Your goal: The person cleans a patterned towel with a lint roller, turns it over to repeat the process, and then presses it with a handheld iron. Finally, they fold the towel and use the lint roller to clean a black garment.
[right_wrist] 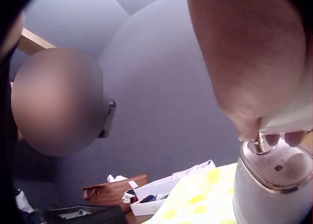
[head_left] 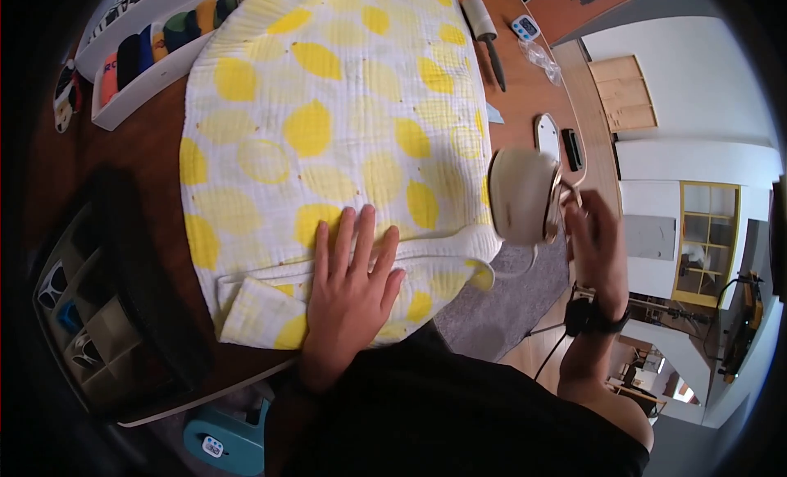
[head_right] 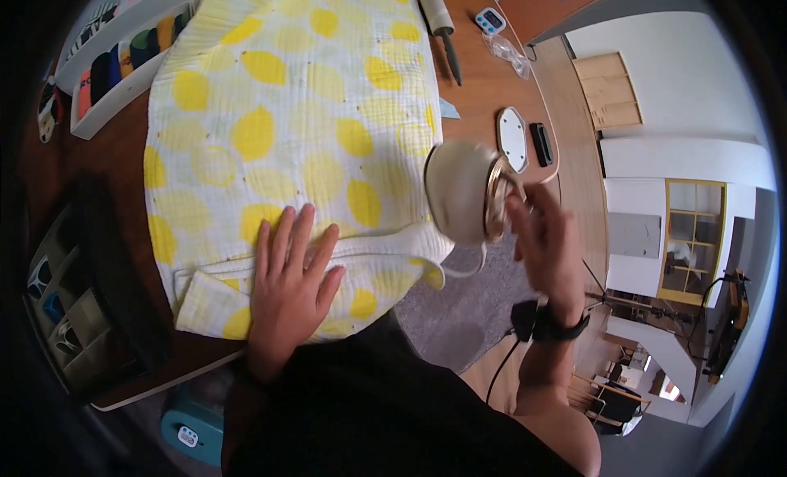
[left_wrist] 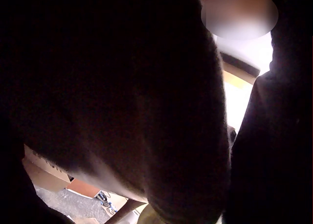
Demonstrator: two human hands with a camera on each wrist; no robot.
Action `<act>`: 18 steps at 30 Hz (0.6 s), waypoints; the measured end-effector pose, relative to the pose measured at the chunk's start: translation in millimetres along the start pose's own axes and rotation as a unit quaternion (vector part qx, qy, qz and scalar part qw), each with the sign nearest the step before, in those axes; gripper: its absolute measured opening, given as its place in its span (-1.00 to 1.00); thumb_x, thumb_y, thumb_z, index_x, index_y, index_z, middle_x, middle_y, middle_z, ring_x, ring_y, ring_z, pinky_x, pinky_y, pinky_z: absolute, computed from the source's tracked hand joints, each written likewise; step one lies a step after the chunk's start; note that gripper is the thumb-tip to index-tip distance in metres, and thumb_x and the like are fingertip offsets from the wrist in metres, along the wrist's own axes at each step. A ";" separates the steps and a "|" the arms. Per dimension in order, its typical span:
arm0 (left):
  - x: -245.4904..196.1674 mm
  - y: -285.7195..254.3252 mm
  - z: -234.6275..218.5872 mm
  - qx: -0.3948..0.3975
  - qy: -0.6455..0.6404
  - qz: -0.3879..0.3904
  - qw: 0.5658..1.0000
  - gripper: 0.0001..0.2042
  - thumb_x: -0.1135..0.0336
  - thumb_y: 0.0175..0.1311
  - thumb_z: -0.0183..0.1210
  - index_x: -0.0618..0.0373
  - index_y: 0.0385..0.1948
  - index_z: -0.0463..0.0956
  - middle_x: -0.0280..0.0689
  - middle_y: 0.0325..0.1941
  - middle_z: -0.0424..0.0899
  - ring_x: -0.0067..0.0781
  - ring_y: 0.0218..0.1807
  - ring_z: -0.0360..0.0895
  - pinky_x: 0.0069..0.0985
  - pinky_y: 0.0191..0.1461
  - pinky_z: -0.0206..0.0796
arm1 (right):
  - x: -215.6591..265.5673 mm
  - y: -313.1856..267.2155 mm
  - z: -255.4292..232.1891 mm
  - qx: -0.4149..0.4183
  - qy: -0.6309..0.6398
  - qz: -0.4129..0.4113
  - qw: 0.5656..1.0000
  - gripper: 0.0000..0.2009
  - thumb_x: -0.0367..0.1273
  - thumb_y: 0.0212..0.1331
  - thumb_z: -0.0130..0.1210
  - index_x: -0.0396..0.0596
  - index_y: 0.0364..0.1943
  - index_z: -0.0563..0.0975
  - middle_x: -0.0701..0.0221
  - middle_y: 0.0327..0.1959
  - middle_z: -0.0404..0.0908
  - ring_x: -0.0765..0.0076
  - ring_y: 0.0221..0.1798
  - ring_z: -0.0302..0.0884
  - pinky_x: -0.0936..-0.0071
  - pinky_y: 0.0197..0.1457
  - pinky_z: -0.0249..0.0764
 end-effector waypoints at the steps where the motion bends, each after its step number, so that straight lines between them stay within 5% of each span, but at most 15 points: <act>1: 0.2 0.2 0.3 0.000 0.002 -0.003 1.000 -0.54 0.09 0.39 0.16 0.06 0.26 0.52 0.01 0.51 0.31 0.12 0.55 0.19 0.15 0.57 -0.03 | 2.4 -14.3 3.9 0.008 -0.017 0.026 0.999 -0.74 -0.26 0.47 0.12 -0.23 -0.08 0.57 0.48 -0.60 0.50 0.69 -0.64 0.37 0.57 -0.60 0.26; 2: -0.2 0.9 -0.7 0.010 0.012 0.000 1.000 -0.54 0.05 0.44 0.10 0.08 0.26 0.51 0.02 0.51 0.30 0.10 0.56 0.15 0.16 0.59 -0.02 | 4.7 -23.9 8.3 0.031 -0.028 0.050 0.998 -0.77 -0.28 0.44 0.14 -0.21 -0.10 0.57 0.43 -0.59 0.53 0.67 -0.61 0.41 0.50 -0.56 0.29; 6: 0.3 0.3 -0.7 0.009 0.010 -0.003 1.000 -0.54 0.05 0.44 0.10 0.07 0.26 0.51 0.02 0.51 0.30 0.10 0.56 0.15 0.16 0.59 -0.03 | -5.6 -41.1 52.0 0.020 -0.118 -0.034 0.992 -0.81 -0.33 0.39 0.15 -0.19 -0.20 0.48 0.01 -0.46 0.61 -0.26 -0.35 0.61 0.08 -0.35 0.45; 13: -0.4 0.6 1.0 0.000 0.002 -0.001 1.000 -0.54 0.09 0.39 0.16 0.06 0.26 0.51 0.02 0.51 0.30 0.12 0.55 0.18 0.16 0.57 -0.02 | 6.0 -2.4 62.1 -0.012 -0.233 -0.025 0.972 -0.75 -0.19 0.48 0.03 -0.12 -0.17 0.43 0.02 -0.43 0.63 -0.27 -0.33 0.61 -0.05 -0.34 0.44; 18: 1.2 -0.3 -1.0 -0.013 -0.010 -0.003 1.000 -0.55 0.10 0.39 0.18 0.07 0.24 0.53 0.00 0.48 0.34 0.10 0.53 0.20 0.15 0.56 0.01 | 13.1 45.1 69.1 -0.045 -0.198 -0.115 0.972 -0.73 -0.18 0.46 0.07 -0.11 -0.25 0.48 0.05 -0.44 0.64 -0.24 -0.35 0.61 -0.01 -0.37 0.45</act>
Point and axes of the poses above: each hand's wrist, its own y-axis towards the middle knuckle, its own z-axis out of the palm, x = y × z, the point moved 1 cm from there along y, towards the middle knuckle
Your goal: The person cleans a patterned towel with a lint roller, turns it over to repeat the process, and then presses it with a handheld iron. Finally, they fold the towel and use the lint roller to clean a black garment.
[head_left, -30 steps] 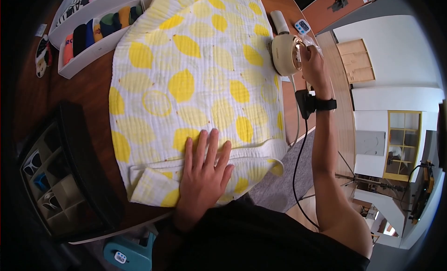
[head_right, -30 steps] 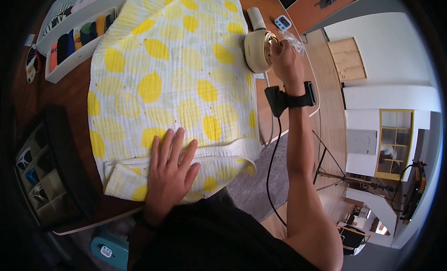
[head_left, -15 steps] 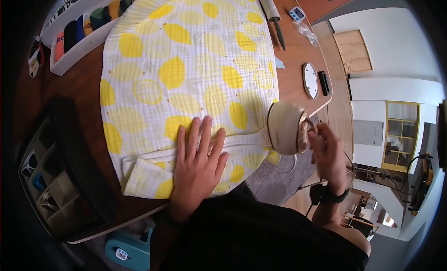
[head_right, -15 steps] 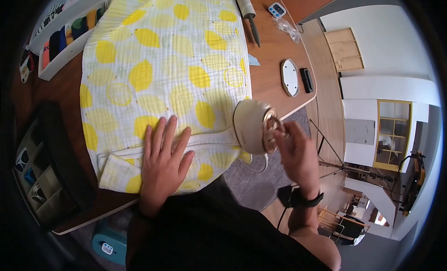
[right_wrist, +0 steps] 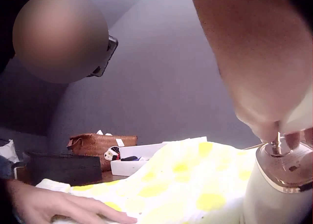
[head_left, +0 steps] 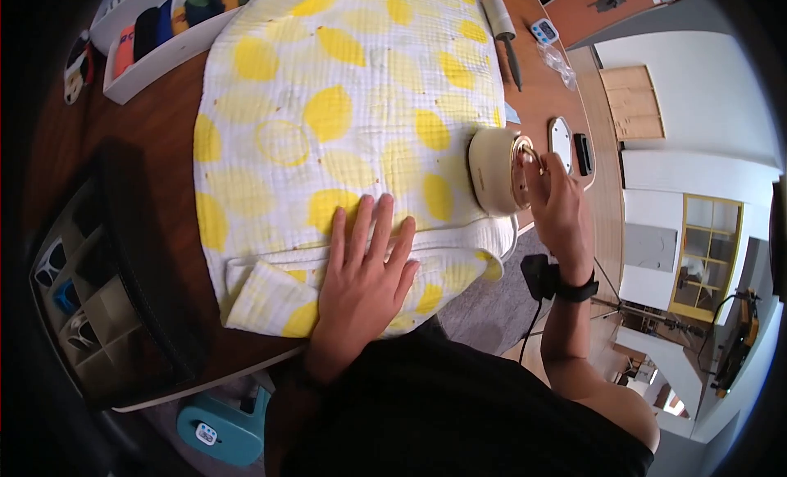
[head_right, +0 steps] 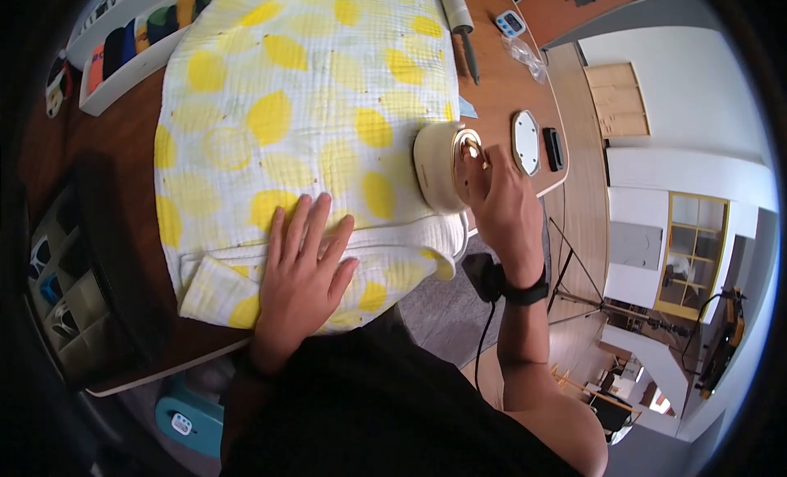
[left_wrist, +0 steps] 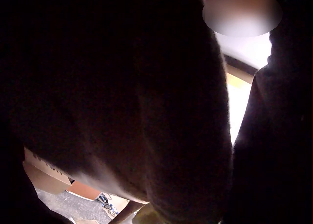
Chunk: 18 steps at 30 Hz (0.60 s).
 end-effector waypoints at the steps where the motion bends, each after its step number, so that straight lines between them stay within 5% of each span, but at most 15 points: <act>1: 0.6 -0.6 0.8 -0.001 0.001 -0.007 1.000 -0.55 0.10 0.39 0.18 0.07 0.24 0.53 0.00 0.48 0.34 0.10 0.53 0.20 0.15 0.56 0.01 | 2.4 8.0 0.7 0.004 0.001 -0.006 1.000 -0.73 -0.18 0.46 0.07 -0.11 -0.25 0.48 0.05 -0.44 0.64 -0.24 -0.35 0.61 -0.01 -0.37 0.45; 5: -2.0 -2.4 -4.2 -0.038 -0.043 0.055 0.997 -0.62 0.16 0.35 0.24 0.09 0.14 0.62 -0.06 0.35 0.46 0.03 0.46 0.30 0.08 0.49 0.16 | -5.1 31.2 -1.5 -0.002 0.021 -0.040 0.999 -0.75 -0.23 0.42 0.14 -0.17 -0.21 0.52 0.06 -0.52 0.59 -0.15 -0.46 0.59 0.12 -0.42 0.44; 7: -11.6 -6.2 -9.9 -0.086 -0.041 0.111 0.989 -0.68 0.25 0.37 0.18 0.14 0.08 0.64 -0.09 0.17 0.59 -0.05 0.32 0.46 -0.02 0.34 0.39 | -22.5 36.7 -10.9 0.035 0.078 -0.074 0.994 -0.75 -0.26 0.39 0.19 -0.21 -0.16 0.56 0.14 -0.55 0.57 0.10 -0.56 0.54 0.28 -0.43 0.43; 8: -18.4 -7.5 -13.2 -0.113 -0.036 0.140 0.983 -0.72 0.32 0.33 0.17 0.15 0.02 0.66 -0.18 0.04 0.64 -0.14 0.20 0.53 -0.15 0.20 0.49 | -28.1 34.7 -19.0 0.067 0.079 -0.022 0.994 -0.75 -0.30 0.32 0.27 -0.22 -0.11 0.60 0.19 -0.52 0.59 0.32 -0.57 0.49 0.40 -0.42 0.40; 11: -49.1 -15.6 -16.3 -0.103 -0.055 0.222 0.968 -0.76 0.31 0.26 0.16 0.15 -0.09 0.65 -0.29 -0.21 0.56 -0.29 -0.02 0.51 -0.33 0.02 0.49 | -23.4 10.5 -55.4 0.092 0.032 -0.126 0.987 -0.76 -0.34 0.24 0.33 -0.20 -0.13 0.63 0.21 -0.46 0.64 0.35 -0.51 0.58 0.37 -0.38 0.47; 13: -60.9 -14.7 3.7 -0.083 -0.030 0.217 0.972 -0.78 0.31 0.25 0.15 0.15 -0.14 0.63 -0.30 -0.24 0.54 -0.31 -0.04 0.50 -0.36 0.00 0.47 | -28.7 -6.0 -64.8 0.057 0.029 -0.209 0.976 -0.76 -0.39 0.16 0.38 -0.15 -0.12 0.65 0.24 -0.41 0.68 0.33 -0.44 0.67 0.36 -0.33 0.53; 18: -43.5 -8.9 37.7 -0.012 0.017 0.162 0.987 -0.72 0.30 0.23 0.12 0.16 -0.06 0.57 -0.30 -0.17 0.47 -0.36 -0.04 0.44 -0.45 -0.02 0.39 | -14.9 -37.3 -56.0 0.160 0.043 -0.253 0.953 -0.72 -0.33 0.11 0.42 -0.01 -0.09 0.69 0.37 -0.38 0.70 0.22 -0.44 0.69 0.30 -0.37 0.57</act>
Point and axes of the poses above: each hand's wrist, its own y-axis towards the middle knuckle, its own z-axis out of the palm, x = y × z, the point moved 1 cm from there along y, towards the middle knuckle
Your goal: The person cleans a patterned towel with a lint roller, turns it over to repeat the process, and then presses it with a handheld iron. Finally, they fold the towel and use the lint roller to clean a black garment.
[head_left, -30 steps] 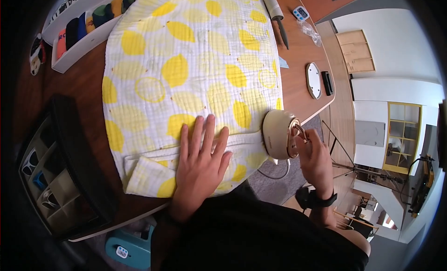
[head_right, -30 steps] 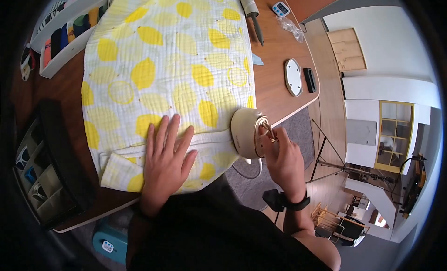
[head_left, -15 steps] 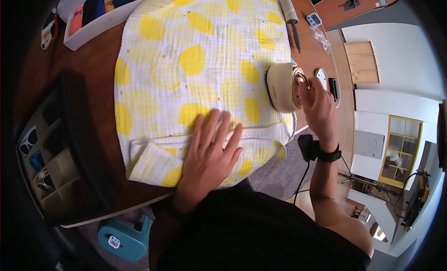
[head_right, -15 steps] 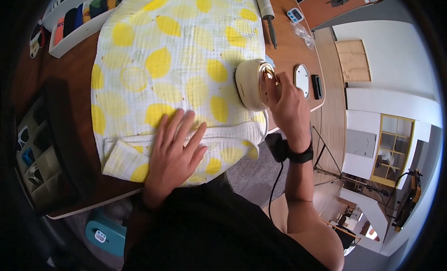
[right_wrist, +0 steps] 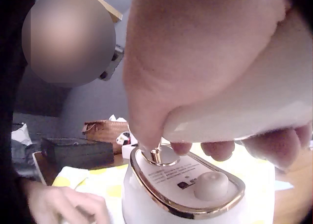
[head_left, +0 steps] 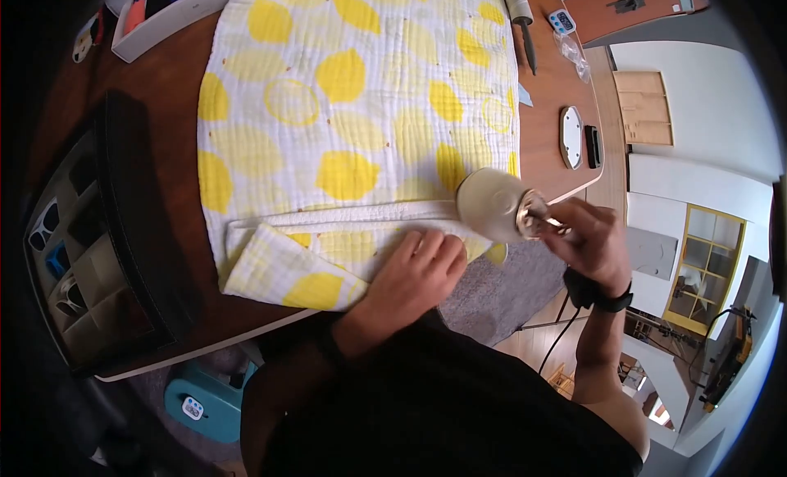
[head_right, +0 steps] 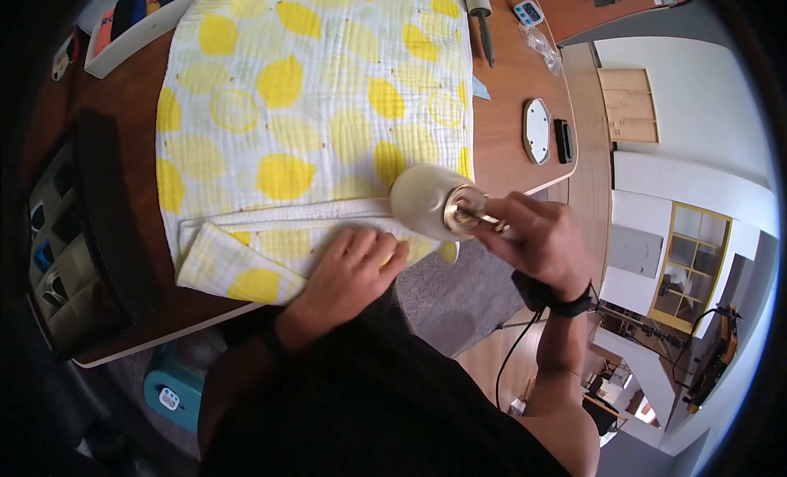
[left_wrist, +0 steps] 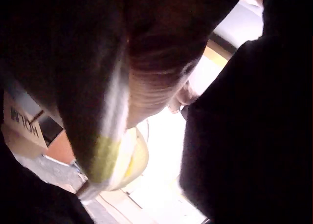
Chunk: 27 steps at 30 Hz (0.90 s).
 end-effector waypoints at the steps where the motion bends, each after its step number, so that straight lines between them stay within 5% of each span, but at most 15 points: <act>1: 0.5 -1.9 2.7 -0.023 0.005 -0.005 1.000 -0.69 0.28 0.23 0.13 0.18 -0.03 0.58 -0.30 -0.17 0.47 -0.36 -0.08 0.43 -0.43 -0.03 0.40 | 1.4 3.6 9.5 0.000 -0.023 -0.049 0.999 -0.71 -0.27 0.11 0.43 0.04 -0.08 0.71 0.40 -0.42 0.68 0.24 -0.49 0.66 0.33 -0.42 0.54; 11: -1.9 -11.2 6.1 0.003 0.029 0.019 0.999 -0.63 0.30 0.20 0.13 0.24 0.03 0.62 -0.37 -0.25 0.48 -0.42 -0.13 0.44 -0.49 -0.06 0.42 | 20.4 63.7 31.9 -0.029 -0.092 -0.197 0.976 -0.76 -0.18 0.16 0.38 0.02 -0.20 0.71 0.46 -0.51 0.59 0.29 -0.57 0.57 0.35 -0.50 0.45; 13: -1.8 -13.7 8.9 -0.032 0.000 0.031 0.999 -0.62 0.31 0.16 0.15 0.27 0.00 0.62 -0.35 -0.22 0.50 -0.41 -0.13 0.46 -0.49 -0.06 0.43 | 32.0 70.9 33.6 -0.003 -0.105 -0.211 0.972 -0.76 -0.31 0.10 0.42 0.00 -0.16 0.69 0.44 -0.48 0.60 0.25 -0.53 0.60 0.34 -0.48 0.45; 17: -3.1 -15.5 11.6 -0.046 -0.020 0.034 0.998 -0.81 0.31 0.07 0.18 0.21 -0.36 0.63 -0.32 -0.23 0.52 -0.40 -0.16 0.47 -0.50 -0.07 0.45 | 50.4 81.0 38.6 -0.021 -0.129 -0.253 0.959 -0.68 -0.18 0.18 0.35 0.12 0.00 0.68 0.51 -0.53 0.52 0.40 -0.54 0.57 0.40 -0.49 0.45; 18: -2.9 -15.6 13.4 -0.071 -0.028 0.034 0.997 -0.87 0.31 0.06 0.18 0.16 -0.49 0.58 -0.31 -0.24 0.51 -0.40 -0.17 0.47 -0.50 -0.08 0.44 | 55.1 82.4 39.9 -0.023 -0.131 -0.257 0.957 -0.68 -0.19 0.19 0.34 0.12 0.02 0.67 0.51 -0.50 0.52 0.41 -0.53 0.57 0.41 -0.48 0.45; 27: -4.0 -17.3 15.5 -0.055 -0.031 0.038 0.997 -0.86 0.30 0.09 0.14 0.16 -0.45 0.60 -0.27 -0.22 0.52 -0.36 -0.12 0.47 -0.46 -0.04 0.44 | 88.0 88.8 48.0 -0.055 -0.144 -0.215 0.965 -0.78 -0.22 0.23 0.32 0.01 -0.17 0.62 0.45 -0.51 0.46 0.37 -0.58 0.56 0.38 -0.53 0.45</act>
Point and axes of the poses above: each hand's wrist, its own y-axis towards the middle knuckle, its own z-axis out of the palm, x = y × z, the point moved 1 cm from there along y, towards the middle knuckle
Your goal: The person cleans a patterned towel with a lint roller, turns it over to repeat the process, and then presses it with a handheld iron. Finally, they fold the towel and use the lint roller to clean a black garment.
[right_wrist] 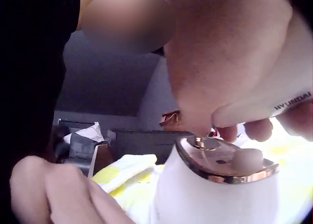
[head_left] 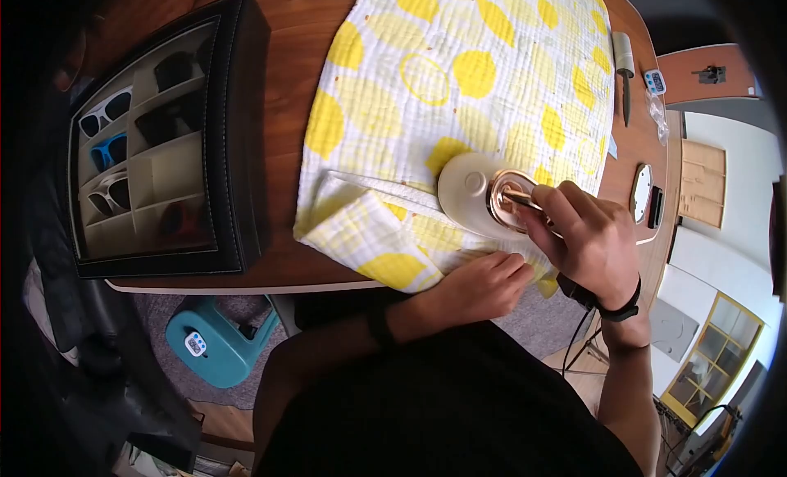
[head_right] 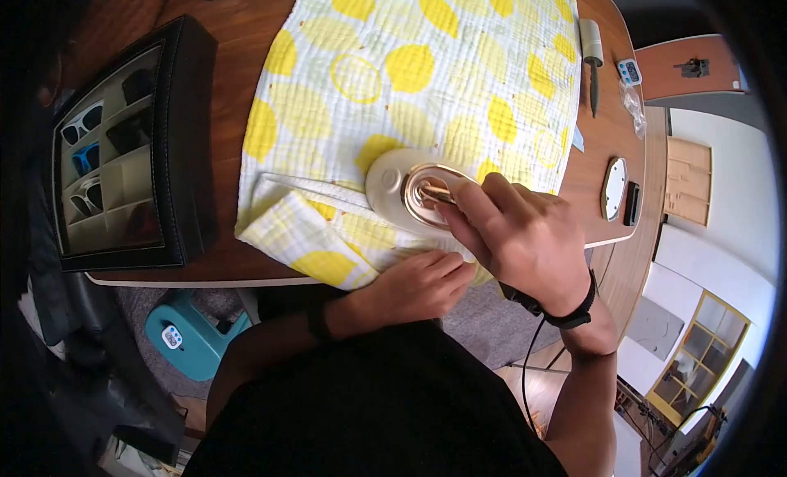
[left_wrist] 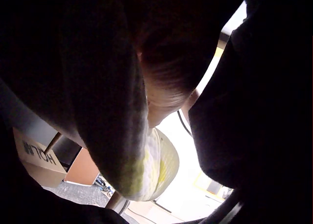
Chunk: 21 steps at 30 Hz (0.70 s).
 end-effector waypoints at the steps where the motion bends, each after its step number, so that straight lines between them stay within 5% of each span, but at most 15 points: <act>1: -0.1 0.1 0.5 0.000 0.001 0.000 1.000 -0.86 0.30 0.09 0.14 0.16 -0.45 0.60 -0.27 -0.22 0.52 -0.36 -0.12 0.47 -0.46 -0.04 0.44 | 4.0 2.8 1.9 -0.001 0.000 0.000 1.000 -0.78 -0.22 0.23 0.32 0.01 -0.17 0.62 0.45 -0.51 0.46 0.37 -0.58 0.56 0.38 -0.53 0.45; 6: -0.4 1.3 -4.0 -0.023 0.035 -0.001 0.999 -0.81 0.28 0.10 0.14 0.21 -0.37 0.60 -0.24 -0.18 0.53 -0.30 -0.07 0.47 -0.41 0.00 0.44 | 6.3 12.9 18.5 -0.121 0.062 0.100 0.986 -0.78 -0.23 0.28 0.31 -0.05 -0.21 0.59 0.34 -0.44 0.60 0.24 -0.56 0.63 0.33 -0.53 0.48; 10: 1.5 2.0 -1.1 -0.034 0.028 -0.011 0.999 -0.78 0.27 0.11 0.13 0.23 -0.34 0.61 -0.23 -0.16 0.54 -0.27 -0.04 0.47 -0.41 0.03 0.44 | -0.3 6.7 -7.2 -0.068 0.102 0.120 0.985 -0.78 -0.28 0.23 0.36 -0.08 -0.20 0.61 0.33 -0.37 0.68 0.22 -0.50 0.69 0.35 -0.48 0.54; 14: -2.2 0.5 3.8 -0.029 0.053 0.002 0.998 -0.74 0.26 0.09 0.14 0.25 -0.28 0.63 -0.21 -0.14 0.57 -0.26 -0.03 0.49 -0.40 0.10 0.46 | -0.3 -4.1 -37.1 0.033 0.102 0.025 0.994 -0.68 -0.16 0.15 0.39 -0.07 -0.18 0.63 0.40 -0.36 0.72 0.40 -0.47 0.71 0.40 -0.45 0.57; 16: -6.6 -1.0 16.7 -0.094 -0.023 -0.045 0.994 -0.79 0.28 0.07 0.14 0.23 -0.41 0.65 -0.23 -0.16 0.56 -0.26 -0.04 0.51 -0.42 0.03 0.46 | 16.1 6.2 -34.0 0.072 0.060 -0.018 0.995 -0.70 -0.12 0.23 0.30 -0.03 -0.16 0.63 0.43 -0.45 0.63 0.41 -0.51 0.66 0.39 -0.47 0.55; 21: -3.6 -0.7 11.4 -0.093 0.015 0.010 0.996 -0.81 0.29 0.01 0.16 0.21 -0.47 0.63 -0.21 -0.17 0.60 -0.27 -0.05 0.55 -0.40 0.01 0.47 | 29.2 28.3 -3.2 0.042 0.022 -0.040 0.998 -0.77 -0.17 0.32 0.23 -0.01 -0.18 0.56 0.46 -0.49 0.49 0.40 -0.50 0.62 0.44 -0.51 0.51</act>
Point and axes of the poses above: each hand's wrist, its own y-axis towards the middle knuckle, its own z-axis out of the palm, x = y × z, the point moved 1 cm from there along y, towards the middle knuckle
